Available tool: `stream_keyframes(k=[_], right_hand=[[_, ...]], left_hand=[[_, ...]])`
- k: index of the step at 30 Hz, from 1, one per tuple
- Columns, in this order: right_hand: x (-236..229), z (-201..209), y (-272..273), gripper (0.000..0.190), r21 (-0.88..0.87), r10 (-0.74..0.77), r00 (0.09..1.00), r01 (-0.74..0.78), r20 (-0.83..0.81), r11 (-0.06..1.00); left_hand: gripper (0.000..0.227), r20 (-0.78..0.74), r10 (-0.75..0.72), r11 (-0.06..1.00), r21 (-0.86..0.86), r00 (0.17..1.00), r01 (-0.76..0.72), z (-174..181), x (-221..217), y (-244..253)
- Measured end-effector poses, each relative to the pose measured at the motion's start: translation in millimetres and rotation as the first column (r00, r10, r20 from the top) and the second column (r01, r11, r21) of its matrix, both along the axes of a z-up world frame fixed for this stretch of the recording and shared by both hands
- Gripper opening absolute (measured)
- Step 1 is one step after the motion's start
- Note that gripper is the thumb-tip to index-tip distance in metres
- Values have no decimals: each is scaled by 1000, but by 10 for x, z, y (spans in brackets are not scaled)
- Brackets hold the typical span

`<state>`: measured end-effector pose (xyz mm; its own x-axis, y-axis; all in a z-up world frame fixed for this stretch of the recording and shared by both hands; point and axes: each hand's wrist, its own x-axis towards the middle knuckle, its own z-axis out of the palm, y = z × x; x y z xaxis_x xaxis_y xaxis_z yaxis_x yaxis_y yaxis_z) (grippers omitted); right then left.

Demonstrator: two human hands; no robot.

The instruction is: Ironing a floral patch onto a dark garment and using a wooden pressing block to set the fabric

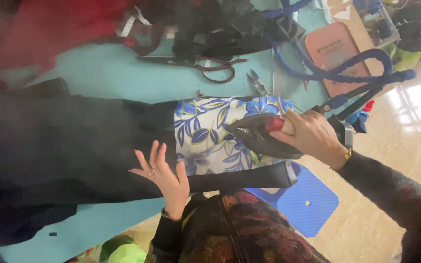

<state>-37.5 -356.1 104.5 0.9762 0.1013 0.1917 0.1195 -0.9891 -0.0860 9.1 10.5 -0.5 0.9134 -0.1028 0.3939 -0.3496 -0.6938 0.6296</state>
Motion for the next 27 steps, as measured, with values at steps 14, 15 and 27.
stream_keyframes(k=[14, 15, 27], right_hand=[[1220, 149, 1881, 58, -74, 172, 943, -158, 286, 985], [1278, 17, 1902, 59, -57, 191, 938, -183, 290, 982], [479, 143, 762, 60, -113, 141, 984, -128, 111, 985]], left_hand=[[65, 2, 70, 992, -105, 998, -69, 151, -17, -28], [65, -7, 66, 991, -115, 998, -67, 163, -26, -28], [67, 32, -55, 995, 89, 998, 52, 49, -13, -211]])
